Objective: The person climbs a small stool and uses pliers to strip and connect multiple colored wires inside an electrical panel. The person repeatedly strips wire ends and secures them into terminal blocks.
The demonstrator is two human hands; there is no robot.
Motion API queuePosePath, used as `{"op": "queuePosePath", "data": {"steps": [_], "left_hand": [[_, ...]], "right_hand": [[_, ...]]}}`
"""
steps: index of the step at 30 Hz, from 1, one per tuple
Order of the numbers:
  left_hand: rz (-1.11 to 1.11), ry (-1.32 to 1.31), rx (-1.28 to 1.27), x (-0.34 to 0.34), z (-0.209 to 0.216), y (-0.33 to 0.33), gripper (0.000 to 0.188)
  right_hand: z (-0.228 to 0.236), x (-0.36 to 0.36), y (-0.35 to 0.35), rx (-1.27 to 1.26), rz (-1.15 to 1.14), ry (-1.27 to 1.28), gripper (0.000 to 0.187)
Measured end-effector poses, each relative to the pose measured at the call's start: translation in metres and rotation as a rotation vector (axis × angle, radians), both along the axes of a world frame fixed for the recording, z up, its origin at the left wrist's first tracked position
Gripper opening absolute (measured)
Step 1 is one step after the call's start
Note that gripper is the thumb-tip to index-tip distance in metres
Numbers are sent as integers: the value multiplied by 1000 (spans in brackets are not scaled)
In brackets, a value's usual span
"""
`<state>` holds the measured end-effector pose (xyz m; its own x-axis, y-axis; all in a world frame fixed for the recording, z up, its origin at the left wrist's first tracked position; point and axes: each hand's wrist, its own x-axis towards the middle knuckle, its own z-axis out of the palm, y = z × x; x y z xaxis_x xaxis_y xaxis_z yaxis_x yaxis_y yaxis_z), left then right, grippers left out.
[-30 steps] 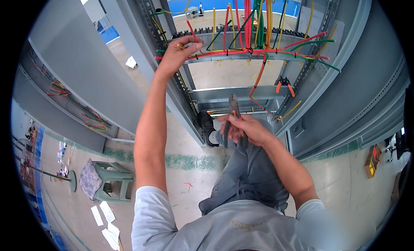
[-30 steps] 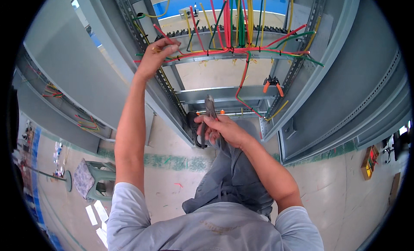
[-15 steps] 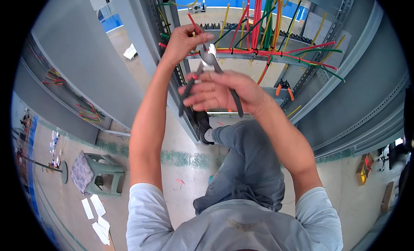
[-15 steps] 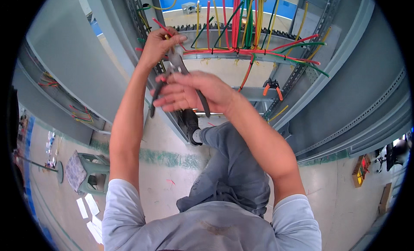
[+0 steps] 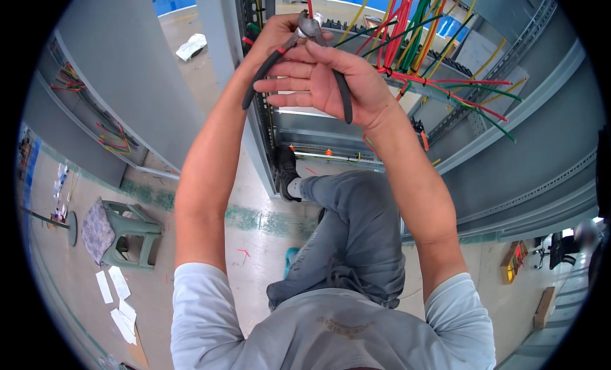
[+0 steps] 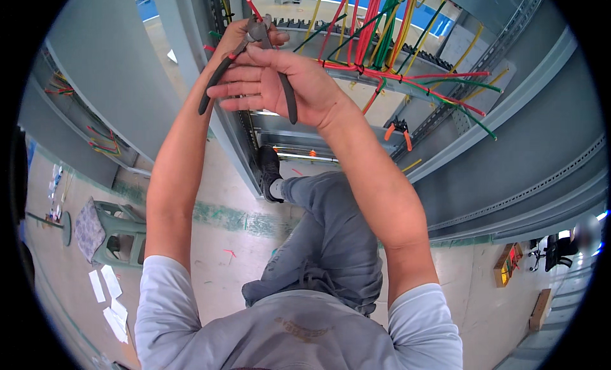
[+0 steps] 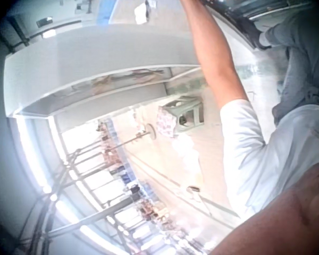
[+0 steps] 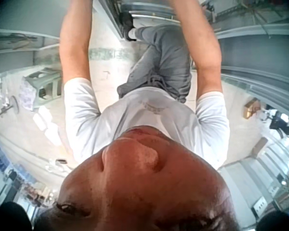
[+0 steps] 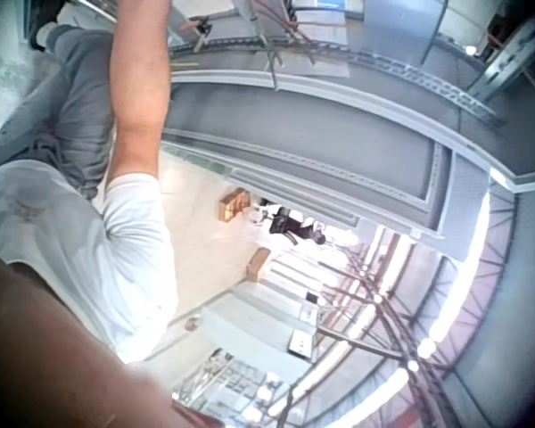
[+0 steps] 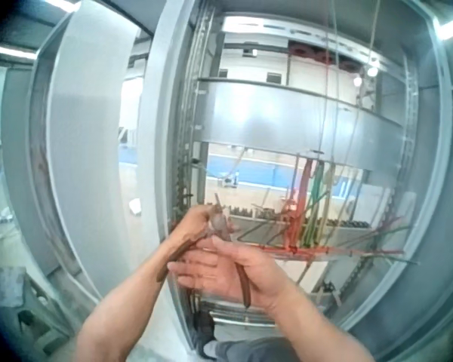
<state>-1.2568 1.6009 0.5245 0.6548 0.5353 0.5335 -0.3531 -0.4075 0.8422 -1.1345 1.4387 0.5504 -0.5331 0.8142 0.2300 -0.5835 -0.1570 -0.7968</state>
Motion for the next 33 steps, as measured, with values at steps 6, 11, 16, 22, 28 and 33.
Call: {"op": "queuePosePath", "data": {"steps": [6, 11, 16, 22, 28, 33], "left_hand": [[-74, -42, -13, -3, 3, -7, 29], [12, -15, -42, -2, 4, -11, 29], [-89, -49, -25, -3, -1, -3, 32], [-117, -79, -32, -5, 0, -6, 35], [-40, 21, -89, -2, 6, -6, 36], [-94, -92, -28, -4, 0, -5, 31]], "right_hand": [[1, 1, 6, -13, 1, 11, 45], [-4, -5, 4, -9, -9, 28, 46], [-4, -5, 4, 3, -27, 12, 45], [-3, -8, 5, -7, -88, -4, 42], [-7, -18, 2, -11, -291, -5, 35], [3, -31, -3, -98, -163, 103, 24]]}}
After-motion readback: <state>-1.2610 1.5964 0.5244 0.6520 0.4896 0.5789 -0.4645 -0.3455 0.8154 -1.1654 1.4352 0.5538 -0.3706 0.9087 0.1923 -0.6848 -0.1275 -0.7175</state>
